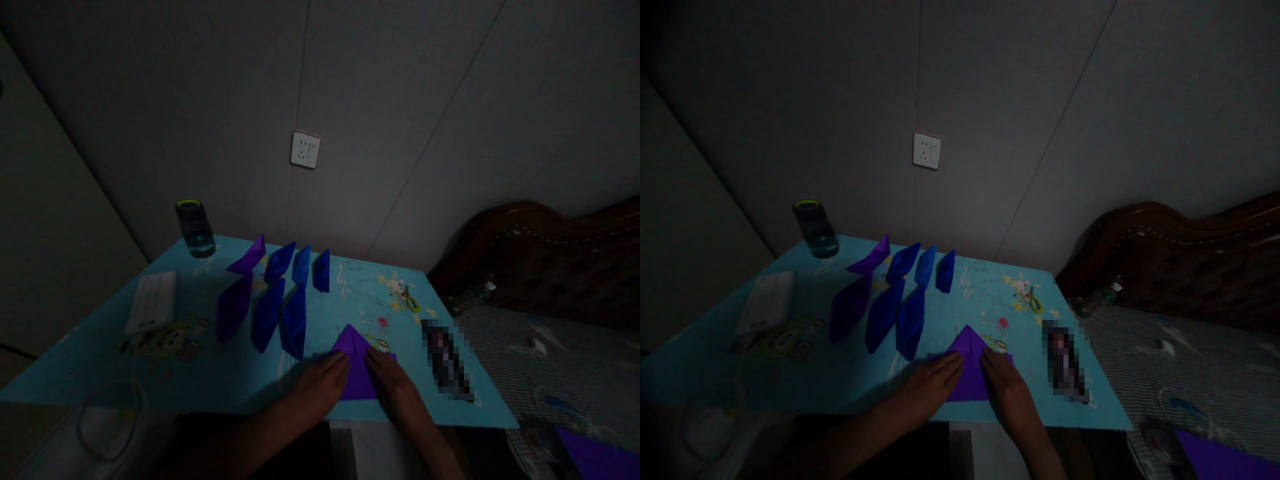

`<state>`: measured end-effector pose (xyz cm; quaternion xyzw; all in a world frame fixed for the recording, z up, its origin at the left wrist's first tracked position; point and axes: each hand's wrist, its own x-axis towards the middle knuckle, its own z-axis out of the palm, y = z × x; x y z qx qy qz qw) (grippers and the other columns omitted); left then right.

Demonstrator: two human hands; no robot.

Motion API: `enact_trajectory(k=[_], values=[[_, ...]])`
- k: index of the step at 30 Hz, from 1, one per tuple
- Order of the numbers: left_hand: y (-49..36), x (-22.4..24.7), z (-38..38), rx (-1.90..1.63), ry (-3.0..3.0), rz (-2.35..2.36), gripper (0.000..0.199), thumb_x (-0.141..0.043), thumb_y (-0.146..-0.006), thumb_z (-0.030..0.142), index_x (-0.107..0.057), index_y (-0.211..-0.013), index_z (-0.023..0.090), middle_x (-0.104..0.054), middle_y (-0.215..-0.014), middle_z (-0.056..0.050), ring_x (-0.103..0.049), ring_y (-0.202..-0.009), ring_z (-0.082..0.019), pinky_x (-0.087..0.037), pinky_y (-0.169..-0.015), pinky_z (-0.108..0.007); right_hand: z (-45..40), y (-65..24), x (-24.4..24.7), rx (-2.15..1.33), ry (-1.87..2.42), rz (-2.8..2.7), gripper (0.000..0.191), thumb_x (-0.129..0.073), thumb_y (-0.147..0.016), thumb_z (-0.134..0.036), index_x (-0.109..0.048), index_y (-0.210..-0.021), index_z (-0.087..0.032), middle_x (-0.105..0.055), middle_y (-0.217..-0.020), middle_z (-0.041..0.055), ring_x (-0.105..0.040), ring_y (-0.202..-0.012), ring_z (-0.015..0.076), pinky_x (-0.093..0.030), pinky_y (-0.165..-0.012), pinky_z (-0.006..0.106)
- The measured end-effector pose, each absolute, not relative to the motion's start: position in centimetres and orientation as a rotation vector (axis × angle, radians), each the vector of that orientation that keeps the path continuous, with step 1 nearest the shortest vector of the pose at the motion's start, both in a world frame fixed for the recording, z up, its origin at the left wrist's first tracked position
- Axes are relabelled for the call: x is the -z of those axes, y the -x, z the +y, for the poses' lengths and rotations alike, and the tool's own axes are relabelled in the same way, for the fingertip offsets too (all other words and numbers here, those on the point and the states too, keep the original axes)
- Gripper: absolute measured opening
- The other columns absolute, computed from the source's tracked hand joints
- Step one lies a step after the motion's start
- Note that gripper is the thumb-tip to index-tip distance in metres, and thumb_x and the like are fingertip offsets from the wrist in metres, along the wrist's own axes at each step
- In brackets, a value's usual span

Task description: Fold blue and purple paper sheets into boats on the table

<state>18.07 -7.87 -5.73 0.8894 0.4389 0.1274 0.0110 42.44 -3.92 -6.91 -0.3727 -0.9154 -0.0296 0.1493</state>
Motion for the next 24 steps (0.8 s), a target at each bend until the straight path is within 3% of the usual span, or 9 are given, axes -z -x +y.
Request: enact_trajectory(k=[4,6,9,11,14,18,20,24], values=[[-15.0,5.2,-10.6,-0.391,-2.581,1.214,0.066,-0.053,-0.095,0.047,-0.036,-0.15,0.015,-0.037,-0.157,-0.013,-0.033,-0.145,-0.026,-0.033,-0.116,-0.04,-7.3,-43.7,6.7,-0.05,1.077,-2.739,0.066,-0.058,-0.094,-0.031,-0.032,-0.154,-0.02,-0.037,-0.156,0.0133,-0.04,-0.141,0.0306,-0.043,-0.111,0.05],[-14.0,5.1,-12.1,-0.338,-2.567,1.2,0.078,-0.059,-0.09,0.051,-0.03,-0.152,0.015,-0.031,-0.159,-0.014,-0.03,-0.146,-0.029,-0.034,-0.116,-0.044,-8.8,-44.1,6.7,-0.034,1.046,-2.758,0.072,-0.062,-0.09,-0.028,-0.031,-0.155,-0.021,-0.034,-0.157,0.0133,-0.041,-0.141,0.0315,-0.045,-0.11,0.047],[-13.4,5.0,-13.7,-0.389,-2.627,1.17,0.053,-0.053,-0.097,0.027,-0.038,-0.147,0.018,-0.046,-0.152,-0.01,-0.042,-0.14,-0.024,-0.04,-0.113,-0.04,-10.1,-44.9,6.5,-0.04,0.895,-2.736,0.068,-0.049,-0.088,-0.005,-0.038,-0.151,-0.028,-0.048,-0.149,0.0067,-0.051,-0.134,0.022,-0.045,-0.109,0.035],[-13.1,4.5,-14.3,-0.501,-2.656,1.114,0.043,-0.048,-0.098,0.012,-0.047,-0.14,0.021,-0.06,-0.14,-0.006,-0.053,-0.13,-0.019,-0.044,-0.109,-0.035,-10.2,-45.6,5.7,-0.165,0.786,-2.717,0.068,-0.047,-0.086,-0.002,-0.044,-0.148,-0.03,-0.057,-0.142,0.0035,-0.056,-0.129,0.0183,-0.046,-0.109,0.031],[-12.9,3.3,-14.2,-0.7,-2.589,1.072,0.045,-0.048,-0.094,0.003,-0.053,-0.134,0.024,-0.068,-0.126,-0.002,-0.062,-0.117,-0.015,-0.051,-0.102,-0.028,-9.9,-46.3,3.6,-0.391,0.779,-2.585,0.054,-0.053,-0.088,-0.011,-0.056,-0.139,-0.029,-0.067,-0.131,0.0052,-0.064,-0.119,0.0214,-0.053,-0.101,0.031],[-13.4,1.4,-12.6,-0.944,-2.45,1.238,0.058,-0.039,-0.088,-0.009,-0.055,-0.133,0.024,-0.069,-0.116,-0.002,-0.067,-0.103,-0.012,-0.056,-0.092,-0.024,-8.5,-45.8,0.3,-0.6,1.107,-2.243,0.025,-0.055,-0.096,-0.026,-0.073,-0.113,-0.029,-0.077,-0.106,0.0054,-0.074,-0.095,0.0215,-0.059,-0.085,0.029],[-14.1,1.0,-11.5,-0.999,-2.41,1.307,0.066,-0.036,-0.084,-0.012,-0.053,-0.136,0.025,-0.066,-0.12,-0.003,-0.066,-0.107,-0.013,-0.055,-0.095,-0.025,-6.9,-45.1,-0.7,-0.643,1.25,-2.113,0.021,-0.057,-0.096,-0.033,-0.073,-0.106,-0.024,-0.077,-0.104,0.0068,-0.073,-0.093,0.022,-0.058,-0.084,0.03],[-15.9,1.8,-9.8,-0.89,-2.393,1.429,0.069,-0.038,-0.082,-0.013,-0.054,-0.136,0.025,-0.061,-0.126,-0.006,-0.064,-0.112,-0.016,-0.055,-0.097,-0.027,-2.7,-44.1,-0.5,-0.615,1.205,-2.17,0.023,-0.05,-0.099,-0.035,-0.067,-0.104,-0.019,-0.073,-0.089,0.005,-0.069,-0.077,0.0178,-0.057,-0.067,0.025]])
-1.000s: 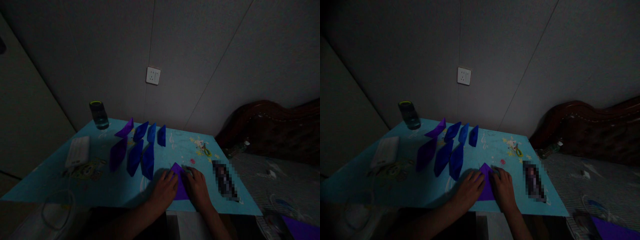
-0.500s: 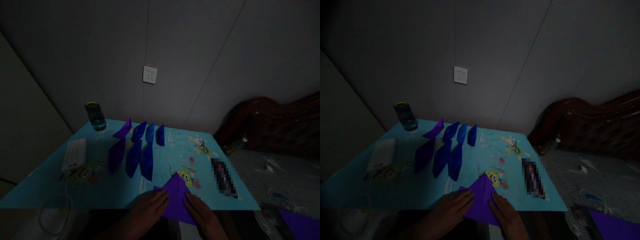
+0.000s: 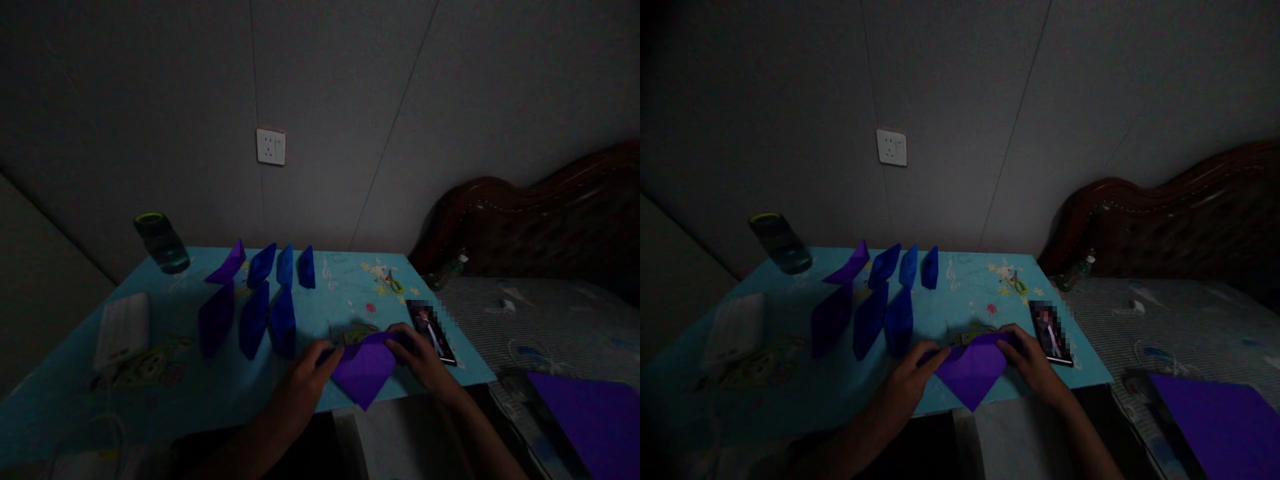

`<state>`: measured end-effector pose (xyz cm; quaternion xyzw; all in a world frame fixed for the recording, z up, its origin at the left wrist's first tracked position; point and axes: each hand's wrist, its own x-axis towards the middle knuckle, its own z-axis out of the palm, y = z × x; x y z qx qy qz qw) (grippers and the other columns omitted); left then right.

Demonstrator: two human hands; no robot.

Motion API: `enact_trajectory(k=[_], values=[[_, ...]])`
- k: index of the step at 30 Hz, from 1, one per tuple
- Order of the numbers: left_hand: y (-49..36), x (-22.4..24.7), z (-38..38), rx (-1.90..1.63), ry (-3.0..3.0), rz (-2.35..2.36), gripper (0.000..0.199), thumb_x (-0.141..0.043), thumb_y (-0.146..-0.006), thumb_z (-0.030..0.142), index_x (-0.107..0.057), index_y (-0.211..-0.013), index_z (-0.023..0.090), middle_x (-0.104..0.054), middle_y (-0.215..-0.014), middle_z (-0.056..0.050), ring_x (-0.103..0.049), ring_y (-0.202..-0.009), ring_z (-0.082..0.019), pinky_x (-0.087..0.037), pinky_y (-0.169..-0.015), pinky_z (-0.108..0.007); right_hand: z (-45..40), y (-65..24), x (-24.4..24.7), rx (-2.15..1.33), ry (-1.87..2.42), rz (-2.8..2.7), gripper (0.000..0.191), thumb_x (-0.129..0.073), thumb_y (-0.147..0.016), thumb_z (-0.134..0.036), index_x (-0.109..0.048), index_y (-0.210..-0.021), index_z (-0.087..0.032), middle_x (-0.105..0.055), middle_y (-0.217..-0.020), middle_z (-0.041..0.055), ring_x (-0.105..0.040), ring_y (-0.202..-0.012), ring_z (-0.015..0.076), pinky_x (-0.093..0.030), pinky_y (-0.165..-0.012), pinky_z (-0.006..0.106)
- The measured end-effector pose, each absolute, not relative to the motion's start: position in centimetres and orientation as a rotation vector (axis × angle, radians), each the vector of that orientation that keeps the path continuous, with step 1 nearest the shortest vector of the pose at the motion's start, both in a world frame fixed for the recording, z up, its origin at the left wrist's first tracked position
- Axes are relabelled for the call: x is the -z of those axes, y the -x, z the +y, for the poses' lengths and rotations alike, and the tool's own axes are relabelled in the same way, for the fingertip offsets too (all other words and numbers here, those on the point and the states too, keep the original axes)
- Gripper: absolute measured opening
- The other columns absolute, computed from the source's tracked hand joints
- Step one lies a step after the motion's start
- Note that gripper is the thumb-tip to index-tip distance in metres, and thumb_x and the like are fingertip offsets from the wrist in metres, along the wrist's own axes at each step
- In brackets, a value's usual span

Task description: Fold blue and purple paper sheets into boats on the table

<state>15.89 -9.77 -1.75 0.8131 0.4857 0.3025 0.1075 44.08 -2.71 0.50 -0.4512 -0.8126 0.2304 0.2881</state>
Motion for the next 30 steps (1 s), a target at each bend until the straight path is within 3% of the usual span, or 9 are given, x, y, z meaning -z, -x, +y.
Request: enact_trajectory(k=[3,5,10,14,17,19,21,24,30], values=[[-17.1,3.3,-9.2,-0.63,-2.437,1.528,0.061,-0.047,-0.083,-0.01,-0.055,-0.135,0.021,-0.058,-0.13,-0.01,-0.062,-0.115,-0.021,-0.055,-0.098,-0.033,0.0,-43.9,1.6,-0.546,1.124,-2.241,0.022,-0.051,-0.097,-0.031,-0.069,-0.094,-0.02,-0.074,-0.091,0.007,-0.07,-0.083,0.0198,-0.057,-0.075,0.031],[-17.7,4.4,-9.1,-0.478,-2.461,1.628,0.056,-0.051,-0.085,-0.007,-0.057,-0.134,0.019,-0.058,-0.13,-0.012,-0.06,-0.117,-0.025,-0.055,-0.097,-0.038,1.0,-44.0,3.1,-0.481,1.078,-2.289,0.018,-0.055,-0.093,-0.028,-0.072,-0.089,-0.021,-0.074,-0.105,0.0103,-0.068,-0.1,0.0242,-0.054,-0.088,0.04],[-17.6,5.3,-9.2,-0.367,-2.661,1.559,0.038,-0.052,-0.093,0.008,-0.058,-0.13,0.013,-0.06,-0.127,-0.014,-0.052,-0.124,-0.03,-0.044,-0.106,-0.047,0.0,-44.7,4.8,-0.219,1.099,-2.396,0.027,-0.06,-0.087,-0.016,-0.076,-0.103,-0.03,-0.059,-0.138,0.0109,-0.049,-0.13,0.0308,-0.039,-0.102,0.056],[-17.4,3.9,-9.4,-0.435,-2.674,1.402,0.032,-0.056,-0.094,0.023,-0.061,-0.123,0.013,-0.062,-0.12,-0.011,-0.054,-0.118,-0.027,-0.042,-0.106,-0.042,-2.6,-44.0,4.9,0.149,1.318,-2.518,0.041,-0.057,-0.087,-0.011,-0.069,-0.122,-0.027,-0.061,-0.131,0.0145,-0.056,-0.118,0.0308,-0.042,-0.098,0.051],[-18.6,3.2,-9.0,-0.406,-2.598,1.447,0.027,-0.057,-0.094,0.037,-0.069,-0.106,0.015,-0.065,-0.11,-0.011,-0.057,-0.11,-0.029,-0.047,-0.098,-0.045,-3.8,-42.5,5.4,0.056,1.452,-2.389,0.039,-0.057,-0.086,-0.017,-0.068,-0.124,-0.02,-0.066,-0.121,0.0151,-0.06,-0.109,0.0302,-0.045,-0.096,0.047],[-20.0,3.4,-8.4,-0.359,-2.566,1.454,0.018,-0.06,-0.093,0.03,-0.073,-0.093,0.018,-0.067,-0.104,-0.011,-0.057,-0.111,-0.03,-0.048,-0.097,-0.046,-3.9,-41.4,5.8,-0.006,1.531,-2.248,0.032,-0.056,-0.09,-0.027,-0.072,-0.116,-0.018,-0.068,-0.117,0.0149,-0.062,-0.106,0.0294,-0.047,-0.095,0.044],[-21.3,4.0,-7.7,-0.36,-2.539,1.46,0.015,-0.058,-0.092,0.016,-0.072,-0.097,0.017,-0.066,-0.108,-0.013,-0.057,-0.115,-0.031,-0.049,-0.098,-0.045,-3.6,-40.4,6.3,0.006,1.614,-2.12,0.034,-0.051,-0.094,-0.036,-0.072,-0.113,-0.016,-0.068,-0.113,0.0168,-0.063,-0.103,0.0299,-0.048,-0.094,0.045],[-22.6,5.4,-6.8,-0.391,-2.485,1.528,0.034,-0.052,-0.091,0.005,-0.062,-0.123,0.014,-0.061,-0.124,-0.018,-0.061,-0.112,-0.03,-0.055,-0.091,-0.043,-3.0,-39.4,7.1,0.032,1.705,-1.972,0.041,-0.044,-0.098,-0.038,-0.068,-0.117,-0.011,-0.069,-0.109,0.0201,-0.063,-0.1,0.0311,-0.048,-0.092,0.047],[-22.6,7.2,-5.8,-0.476,-2.399,1.514,0.043,-0.056,-0.092,0.009,-0.054,-0.132,0.022,-0.051,-0.141,-0.014,-0.061,-0.119,-0.024,-0.053,-0.099,-0.036,-2.3,-39.0,7.8,-0.044,1.761,-1.796,0.053,-0.047,-0.095,-0.049,-0.063,-0.125,-0.008,-0.07,-0.109,0.0238,-0.067,-0.1,0.0336,-0.049,-0.089,0.047]])
